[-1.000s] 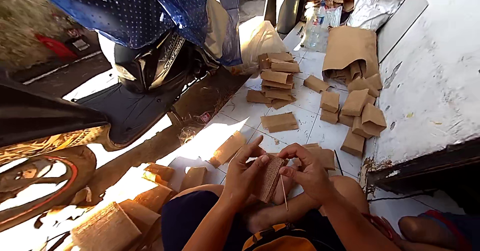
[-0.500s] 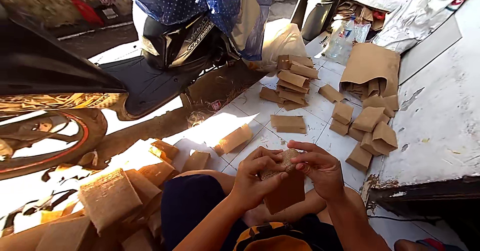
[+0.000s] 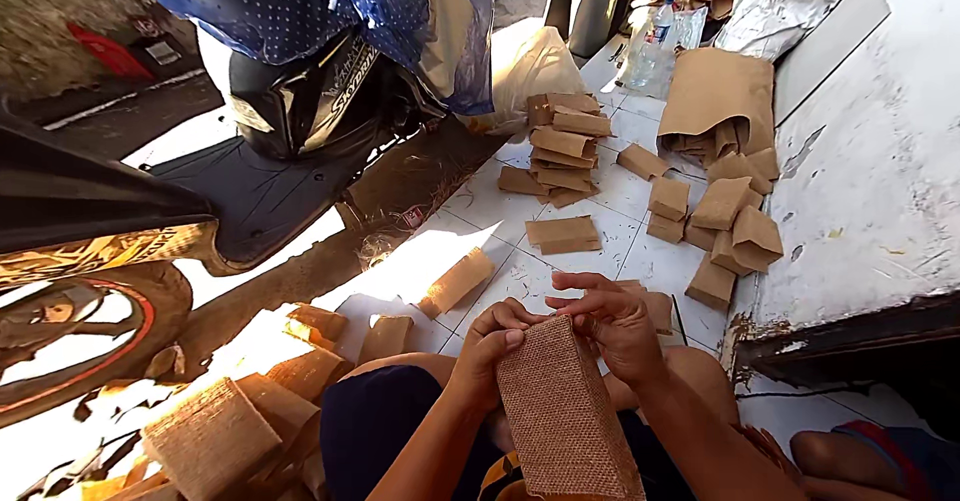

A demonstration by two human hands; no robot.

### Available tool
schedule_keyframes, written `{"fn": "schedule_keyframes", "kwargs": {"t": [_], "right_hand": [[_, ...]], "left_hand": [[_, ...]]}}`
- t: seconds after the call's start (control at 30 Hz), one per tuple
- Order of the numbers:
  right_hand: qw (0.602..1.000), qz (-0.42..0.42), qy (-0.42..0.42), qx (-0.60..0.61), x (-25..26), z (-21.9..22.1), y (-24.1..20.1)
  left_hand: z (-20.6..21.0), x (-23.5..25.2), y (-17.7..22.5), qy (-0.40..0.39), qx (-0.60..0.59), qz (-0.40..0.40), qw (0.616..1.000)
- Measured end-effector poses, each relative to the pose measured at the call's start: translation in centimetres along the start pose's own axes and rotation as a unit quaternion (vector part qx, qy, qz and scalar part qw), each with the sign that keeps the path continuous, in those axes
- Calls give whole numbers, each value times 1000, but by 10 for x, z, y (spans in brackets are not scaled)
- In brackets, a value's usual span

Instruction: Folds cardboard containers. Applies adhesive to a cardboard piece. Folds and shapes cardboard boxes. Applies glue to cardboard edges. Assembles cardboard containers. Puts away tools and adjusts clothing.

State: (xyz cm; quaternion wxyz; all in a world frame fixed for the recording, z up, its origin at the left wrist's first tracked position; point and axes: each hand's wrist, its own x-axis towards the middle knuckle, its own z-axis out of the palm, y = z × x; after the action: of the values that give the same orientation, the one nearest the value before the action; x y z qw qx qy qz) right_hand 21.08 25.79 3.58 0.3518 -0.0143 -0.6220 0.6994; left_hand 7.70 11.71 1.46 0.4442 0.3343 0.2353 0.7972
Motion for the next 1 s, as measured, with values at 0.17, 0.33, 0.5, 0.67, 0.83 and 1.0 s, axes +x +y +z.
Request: {"fn": "schedule_keyframes", "kwargs": {"t": [0.17, 0.33, 0.5, 0.67, 0.83, 1.0], "right_hand": [[999, 44, -26, 16, 1, -2, -7], [994, 12, -1, -113, 5, 2, -13], [956, 260, -94, -94, 2, -20, -13], [959, 276, -37, -54, 1, -21, -12], [955, 279, -23, -96, 3, -38, 2], [953, 286, -21, -98, -7, -43, 9]], "left_hand": [[-5, 3, -2, -4, -40, -13, 999], [-8, 5, -9, 37, -10, -27, 999], [-15, 5, -8, 139, 57, -47, 988], [-13, 15, -10, 201, 201, -99, 954], [-8, 20, -19, 265, 270, -140, 915], [-20, 33, -20, 318, 261, -129, 902]]}}
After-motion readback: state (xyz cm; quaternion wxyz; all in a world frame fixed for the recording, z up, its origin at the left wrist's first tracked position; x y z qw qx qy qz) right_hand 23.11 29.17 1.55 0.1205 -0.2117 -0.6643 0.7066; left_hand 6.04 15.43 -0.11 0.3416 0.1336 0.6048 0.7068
